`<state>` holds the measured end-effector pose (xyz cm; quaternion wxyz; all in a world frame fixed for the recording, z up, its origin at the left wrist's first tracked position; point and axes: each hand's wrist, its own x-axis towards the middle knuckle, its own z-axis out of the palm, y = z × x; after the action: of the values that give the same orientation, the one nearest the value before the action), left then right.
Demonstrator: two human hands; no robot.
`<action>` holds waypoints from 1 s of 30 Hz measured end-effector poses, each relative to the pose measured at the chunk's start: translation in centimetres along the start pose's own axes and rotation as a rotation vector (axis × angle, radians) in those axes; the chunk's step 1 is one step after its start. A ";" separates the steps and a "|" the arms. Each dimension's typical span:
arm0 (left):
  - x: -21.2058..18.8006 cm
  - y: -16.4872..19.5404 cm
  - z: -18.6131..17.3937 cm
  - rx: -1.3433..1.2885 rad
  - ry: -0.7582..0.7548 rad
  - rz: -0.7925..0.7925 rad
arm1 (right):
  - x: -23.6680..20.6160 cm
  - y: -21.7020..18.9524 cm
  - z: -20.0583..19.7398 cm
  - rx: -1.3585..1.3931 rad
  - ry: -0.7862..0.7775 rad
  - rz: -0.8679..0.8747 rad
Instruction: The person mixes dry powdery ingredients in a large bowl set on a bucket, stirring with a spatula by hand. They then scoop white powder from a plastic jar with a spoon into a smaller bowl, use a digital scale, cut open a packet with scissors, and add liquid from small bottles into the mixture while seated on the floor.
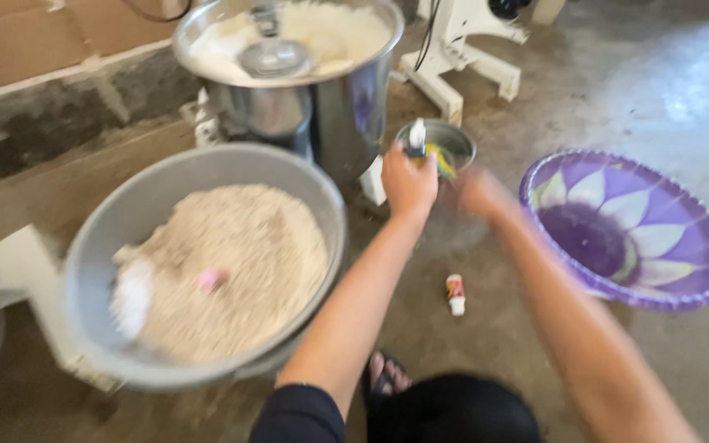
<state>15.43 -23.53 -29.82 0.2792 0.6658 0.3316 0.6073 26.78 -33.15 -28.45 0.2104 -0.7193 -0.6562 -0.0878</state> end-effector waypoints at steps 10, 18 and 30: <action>-5.7 -6.1 1.6 -0.093 -0.110 -0.338 | -14.7 -3.6 15.5 -0.054 -0.561 0.961; -4.7 -0.3 0.2 -0.177 -0.168 -0.322 | -5.6 0.5 9.9 -0.091 -0.301 0.643; 9.6 2.9 -18.4 -0.358 -0.338 -0.170 | 10.4 -17.2 -12.0 0.701 0.174 0.174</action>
<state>-2.14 -18.38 -19.66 0.4941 0.6674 0.2222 0.5109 12.94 -27.86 -10.28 0.5057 -0.6464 -0.5626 0.0998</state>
